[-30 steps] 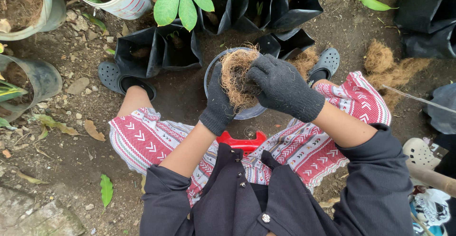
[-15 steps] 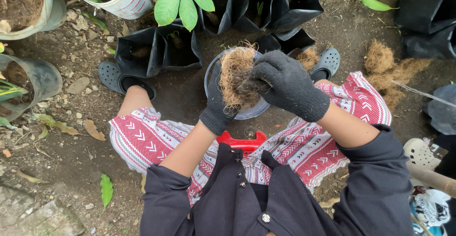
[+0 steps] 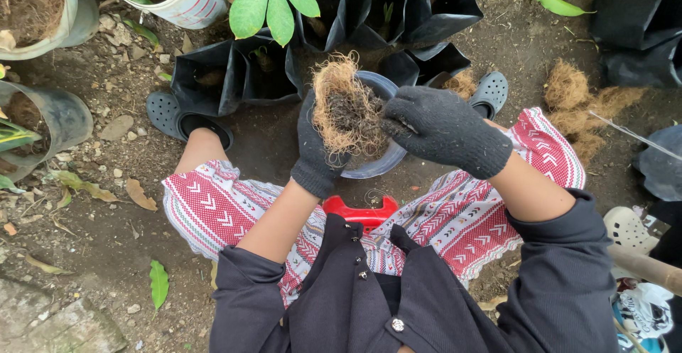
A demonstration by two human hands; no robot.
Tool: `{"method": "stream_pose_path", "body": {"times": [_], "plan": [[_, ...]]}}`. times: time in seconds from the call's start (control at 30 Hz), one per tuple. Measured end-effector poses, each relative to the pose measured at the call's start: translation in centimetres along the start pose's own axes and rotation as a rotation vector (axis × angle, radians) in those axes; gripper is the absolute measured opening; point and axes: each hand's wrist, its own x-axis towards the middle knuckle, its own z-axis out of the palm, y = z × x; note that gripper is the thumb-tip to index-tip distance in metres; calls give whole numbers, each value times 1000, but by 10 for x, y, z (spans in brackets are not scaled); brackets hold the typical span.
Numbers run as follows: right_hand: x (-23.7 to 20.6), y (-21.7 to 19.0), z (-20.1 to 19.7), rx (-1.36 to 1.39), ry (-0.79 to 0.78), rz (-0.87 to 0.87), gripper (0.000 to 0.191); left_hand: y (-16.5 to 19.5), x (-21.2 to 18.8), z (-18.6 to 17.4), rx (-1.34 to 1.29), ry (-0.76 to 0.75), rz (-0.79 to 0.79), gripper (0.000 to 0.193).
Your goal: The person sits on the ground wearing gloves and shapes a handful of coconut coir fiber, pressing and folding it into a bowl-like liner over a plastic container holding soil. They first adjust their gloves, then pull apart and work the fibrous material with both hands.
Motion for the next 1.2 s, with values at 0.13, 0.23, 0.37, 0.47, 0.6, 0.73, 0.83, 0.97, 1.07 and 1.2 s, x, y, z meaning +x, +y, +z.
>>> {"method": "stream_pose_path", "body": {"times": [0.13, 0.23, 0.37, 0.47, 0.6, 0.73, 0.83, 0.97, 1.07, 1.2], "plan": [[1, 0, 6, -26, -207, 8, 24, 3, -1, 5, 161, -13, 42, 38], [-1, -4, 9, 59, -224, -41, 23, 2, -1, 11, 4, 13, -17, 39], [-3, -4, 5, 320, 9, -133, 32, 3, -7, 20, 532, -142, 163, 53], [1, -4, 4, 246, -2, -84, 33, 5, -6, 24, 716, -144, 245, 58], [2, -6, 5, 226, 29, -127, 29, 3, -4, 20, 557, -93, 127, 46], [-2, -1, -1, 182, -79, -12, 26, 2, 0, 10, 37, 45, -50, 40], [-1, -1, 0, 13, -369, 156, 26, 3, 5, 5, -225, 98, -147, 42], [2, -3, 12, 131, -212, -15, 31, 1, -3, 5, 386, -51, 92, 42], [-2, 7, 13, 341, 97, -165, 36, -1, -8, 8, 625, -159, 227, 55], [3, 29, 16, 223, -176, 38, 36, 4, 2, 9, 88, 49, -6, 50]]}}
